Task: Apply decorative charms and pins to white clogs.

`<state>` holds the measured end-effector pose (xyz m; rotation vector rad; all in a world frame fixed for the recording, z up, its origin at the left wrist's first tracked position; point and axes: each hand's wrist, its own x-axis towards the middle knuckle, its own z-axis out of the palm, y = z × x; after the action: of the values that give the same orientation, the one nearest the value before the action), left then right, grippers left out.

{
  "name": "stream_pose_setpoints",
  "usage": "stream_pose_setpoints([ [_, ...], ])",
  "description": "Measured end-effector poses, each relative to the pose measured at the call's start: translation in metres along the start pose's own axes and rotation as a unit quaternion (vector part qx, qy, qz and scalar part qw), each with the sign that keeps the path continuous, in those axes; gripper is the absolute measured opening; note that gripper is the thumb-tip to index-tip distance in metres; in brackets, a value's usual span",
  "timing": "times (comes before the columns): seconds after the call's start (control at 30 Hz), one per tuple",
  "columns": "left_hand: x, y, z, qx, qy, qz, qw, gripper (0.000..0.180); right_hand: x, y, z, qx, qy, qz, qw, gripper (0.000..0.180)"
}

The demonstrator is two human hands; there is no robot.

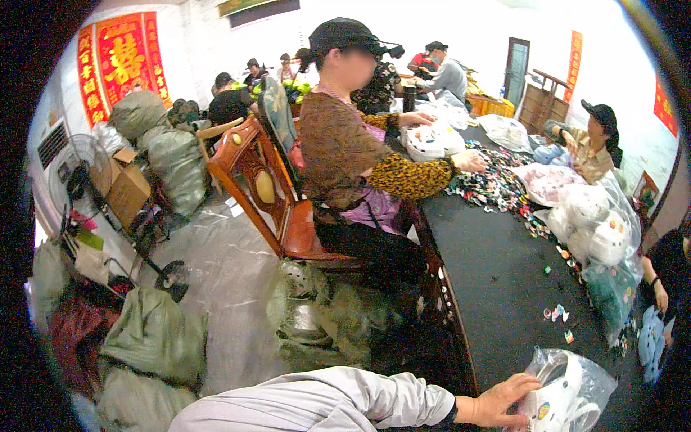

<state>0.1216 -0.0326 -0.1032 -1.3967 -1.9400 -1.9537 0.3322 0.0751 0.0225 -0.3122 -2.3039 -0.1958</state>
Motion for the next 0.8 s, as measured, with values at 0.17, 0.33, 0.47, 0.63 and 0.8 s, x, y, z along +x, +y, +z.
stream_pose_setpoints([
  [0.17, -0.002, 0.005, 0.000, -0.003, -0.005, -0.011, 1.000, 0.071, 0.016, -0.015, 0.019, 0.027, -0.095, -0.118, 0.988, 0.042],
  [0.33, -0.005, 0.009, -0.016, -0.021, -0.021, 0.001, 1.000, 0.072, 0.005, -0.020, 0.021, 0.088, -0.095, -0.044, 0.991, 0.047],
  [0.47, -0.004, -0.005, -0.012, -0.027, 0.005, -0.010, 1.000, 0.060, -0.002, -0.016, 0.022, 0.069, -0.100, -0.022, 0.992, 0.047],
  [0.63, 0.017, 0.001, -0.032, 0.090, -0.045, 0.052, 0.994, 0.047, 0.004, -0.014, 0.012, 0.062, -0.118, 0.002, 0.991, 0.047],
  [0.8, 0.053, 0.026, -0.036, 0.043, -0.084, 0.124, 0.988, 0.036, -0.001, 0.006, 0.004, 0.095, -0.105, 0.030, 0.989, 0.045],
])
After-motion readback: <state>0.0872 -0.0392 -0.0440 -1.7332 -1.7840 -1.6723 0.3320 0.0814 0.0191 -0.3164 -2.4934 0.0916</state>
